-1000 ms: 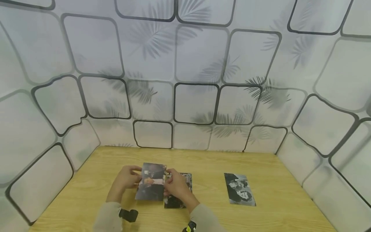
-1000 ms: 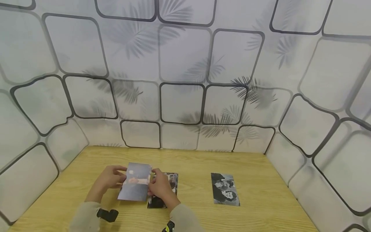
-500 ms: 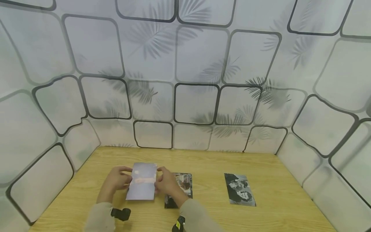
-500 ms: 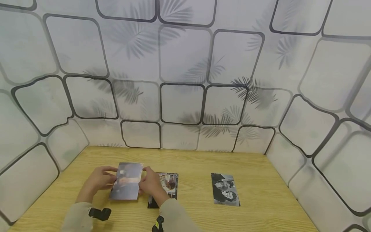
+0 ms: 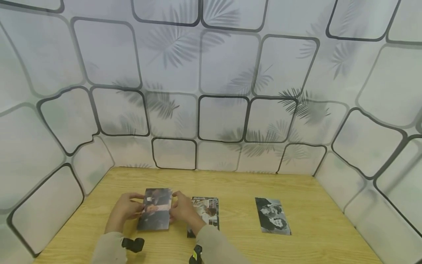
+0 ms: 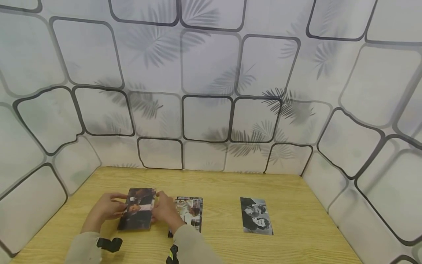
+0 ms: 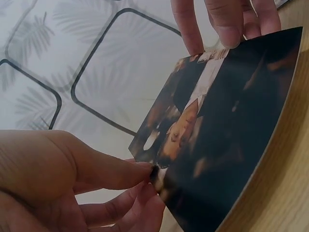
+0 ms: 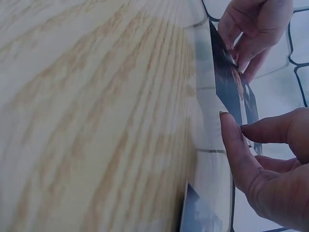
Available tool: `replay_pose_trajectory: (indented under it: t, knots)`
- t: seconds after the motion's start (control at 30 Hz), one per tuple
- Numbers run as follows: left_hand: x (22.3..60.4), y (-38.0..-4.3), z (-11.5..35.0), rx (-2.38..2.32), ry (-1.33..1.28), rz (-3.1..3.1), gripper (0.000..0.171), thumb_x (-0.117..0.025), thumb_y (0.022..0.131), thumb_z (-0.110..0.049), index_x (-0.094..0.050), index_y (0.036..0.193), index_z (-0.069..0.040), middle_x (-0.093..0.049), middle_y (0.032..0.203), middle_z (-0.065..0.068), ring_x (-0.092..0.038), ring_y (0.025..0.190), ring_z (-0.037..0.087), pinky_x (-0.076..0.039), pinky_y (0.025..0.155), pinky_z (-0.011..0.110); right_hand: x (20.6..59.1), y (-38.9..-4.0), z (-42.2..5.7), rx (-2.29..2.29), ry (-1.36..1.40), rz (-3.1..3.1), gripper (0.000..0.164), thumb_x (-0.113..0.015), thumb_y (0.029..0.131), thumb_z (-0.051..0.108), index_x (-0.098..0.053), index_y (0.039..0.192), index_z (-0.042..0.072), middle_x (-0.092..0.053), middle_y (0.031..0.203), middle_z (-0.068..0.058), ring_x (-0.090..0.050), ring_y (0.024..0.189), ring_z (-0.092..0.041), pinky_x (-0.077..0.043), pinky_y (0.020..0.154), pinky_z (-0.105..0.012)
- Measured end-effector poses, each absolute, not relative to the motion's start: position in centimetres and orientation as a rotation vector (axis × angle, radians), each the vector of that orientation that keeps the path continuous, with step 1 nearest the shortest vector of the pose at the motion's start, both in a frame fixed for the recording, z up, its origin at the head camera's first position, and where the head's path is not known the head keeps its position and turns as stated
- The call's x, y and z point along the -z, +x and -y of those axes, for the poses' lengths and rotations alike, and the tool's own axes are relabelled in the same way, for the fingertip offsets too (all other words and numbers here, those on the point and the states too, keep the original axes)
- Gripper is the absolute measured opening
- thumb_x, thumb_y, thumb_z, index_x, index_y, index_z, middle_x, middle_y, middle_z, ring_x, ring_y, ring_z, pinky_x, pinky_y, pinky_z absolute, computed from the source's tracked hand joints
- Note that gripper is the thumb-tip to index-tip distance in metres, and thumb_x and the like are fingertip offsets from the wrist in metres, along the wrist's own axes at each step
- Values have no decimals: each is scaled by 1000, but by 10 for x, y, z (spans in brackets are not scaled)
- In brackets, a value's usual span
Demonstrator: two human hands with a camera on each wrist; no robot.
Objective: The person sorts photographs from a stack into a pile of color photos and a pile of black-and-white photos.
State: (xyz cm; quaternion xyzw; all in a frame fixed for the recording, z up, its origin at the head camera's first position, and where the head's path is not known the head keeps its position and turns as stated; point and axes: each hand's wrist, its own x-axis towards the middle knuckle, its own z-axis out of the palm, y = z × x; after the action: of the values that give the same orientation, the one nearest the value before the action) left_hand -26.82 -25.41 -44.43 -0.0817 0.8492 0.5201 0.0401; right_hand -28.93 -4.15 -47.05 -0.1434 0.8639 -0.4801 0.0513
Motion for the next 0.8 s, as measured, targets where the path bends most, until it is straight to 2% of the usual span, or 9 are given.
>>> replay_pose_trajectory:
  t: [0.17, 0.33, 0.5, 0.7, 0.8]
  knots:
    - [445, -267, 255, -1573, -292, -2632, 47, -61, 87, 6, -54, 132, 17, -67, 93, 22, -65, 73, 18, -60, 63, 31, 474, -289, 50, 1465, -372, -2598, 59, -70, 81, -14, -55, 137, -2, -73, 79, -10, -71, 55, -19, -61, 55, -24]
    - [446, -268, 254, -1557, -328, -2648, 50, -60, 84, 7, -54, 133, 17, -67, 92, 22, -64, 70, 18, -57, 60, 29, 476, -287, 56, 1476, -331, -2560, 59, -68, 83, -14, -53, 139, -2, -71, 75, -8, -70, 52, -19, -59, 52, -22]
    - [448, -269, 255, -1504, -334, -2704, 52, -62, 78, 11, -55, 130, 18, -67, 97, 29, -65, 76, 23, -60, 63, 33, 478, -286, 60, 1476, -304, -2581, 58, -68, 83, -13, -53, 138, -2, -69, 71, -7, -70, 51, -18, -58, 50, -23]
    - [451, -271, 255, -1394, -366, -2776, 53, -80, 81, -2, -59, 126, 16, -69, 108, 35, -71, 83, 29, -64, 70, 39, 478, -287, 64, 1381, -284, -2691, 57, -70, 80, -10, -57, 135, -2, -66, 63, -4, -68, 48, -15, -55, 48, -21]
    - [454, -271, 257, -1349, -354, -2805, 48, -77, 83, -4, -62, 124, 15, -71, 106, 33, -72, 81, 27, -63, 69, 37, 479, -287, 64, 1325, -285, -2750, 52, -73, 80, -5, -62, 130, -2, -70, 67, -8, -67, 47, -13, -54, 51, -21]
